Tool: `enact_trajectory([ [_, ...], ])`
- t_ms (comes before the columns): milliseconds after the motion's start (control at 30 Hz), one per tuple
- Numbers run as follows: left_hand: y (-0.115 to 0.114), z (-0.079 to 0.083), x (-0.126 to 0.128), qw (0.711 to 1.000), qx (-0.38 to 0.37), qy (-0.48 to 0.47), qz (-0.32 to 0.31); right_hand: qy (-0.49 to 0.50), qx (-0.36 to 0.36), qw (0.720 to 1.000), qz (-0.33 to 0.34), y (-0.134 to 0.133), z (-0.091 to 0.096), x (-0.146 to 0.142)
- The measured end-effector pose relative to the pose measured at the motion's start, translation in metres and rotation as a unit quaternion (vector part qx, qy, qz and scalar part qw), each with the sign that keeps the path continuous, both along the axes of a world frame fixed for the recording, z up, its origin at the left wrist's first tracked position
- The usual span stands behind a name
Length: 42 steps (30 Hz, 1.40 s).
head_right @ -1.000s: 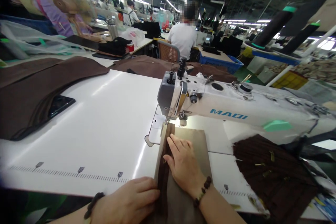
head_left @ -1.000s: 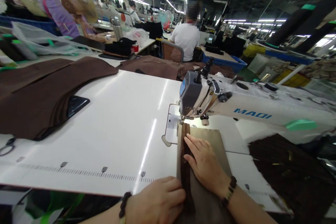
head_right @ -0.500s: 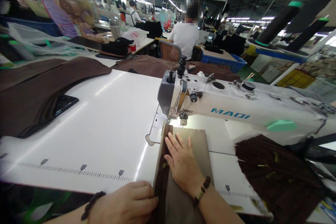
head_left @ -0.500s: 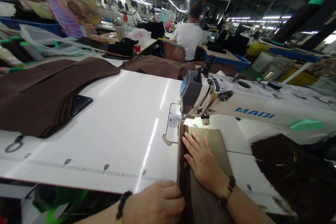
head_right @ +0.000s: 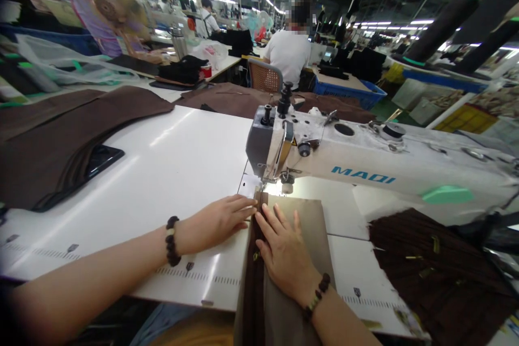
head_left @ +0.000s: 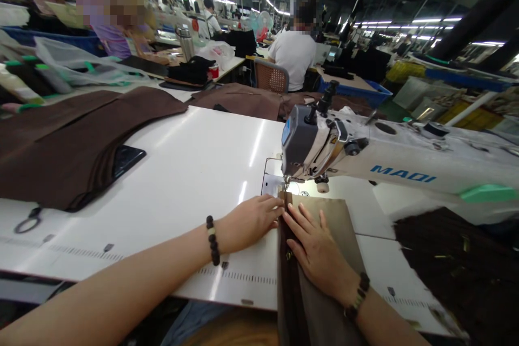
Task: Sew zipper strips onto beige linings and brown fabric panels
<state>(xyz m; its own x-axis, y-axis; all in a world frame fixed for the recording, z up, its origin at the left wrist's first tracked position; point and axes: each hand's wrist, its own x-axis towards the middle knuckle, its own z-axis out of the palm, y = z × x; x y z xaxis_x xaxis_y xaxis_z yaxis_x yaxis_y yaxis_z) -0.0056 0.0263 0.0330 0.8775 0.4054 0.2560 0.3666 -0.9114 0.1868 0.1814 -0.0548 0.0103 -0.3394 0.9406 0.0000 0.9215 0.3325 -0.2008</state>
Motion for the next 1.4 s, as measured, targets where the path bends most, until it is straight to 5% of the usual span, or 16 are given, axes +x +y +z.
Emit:
enact_trajectory([
  [167,0.012,-0.014,0.005,0.999,0.022,0.027,-0.013,0.007,-0.003,1.0,-0.001,0.0,0.003,-0.001],
  [1033,0.029,-0.021,0.021,0.999,0.028,0.034,0.007,0.014,-0.028,0.999,-0.032,0.022,0.009,0.007],
  [1133,0.016,-0.009,0.016,0.998,0.021,0.064,-0.008,0.017,-0.039,0.998,-0.038,0.023,0.015,0.005],
  [1267,-0.027,0.011,0.003,0.993,-0.012,0.083,-0.088,0.044,-0.047,0.997,-0.041,0.024,0.016,0.003],
  [1400,-0.072,0.012,-0.003,0.986,-0.048,0.037,-0.154,0.064,-0.027,0.996,-0.05,0.023,0.011,0.003],
])
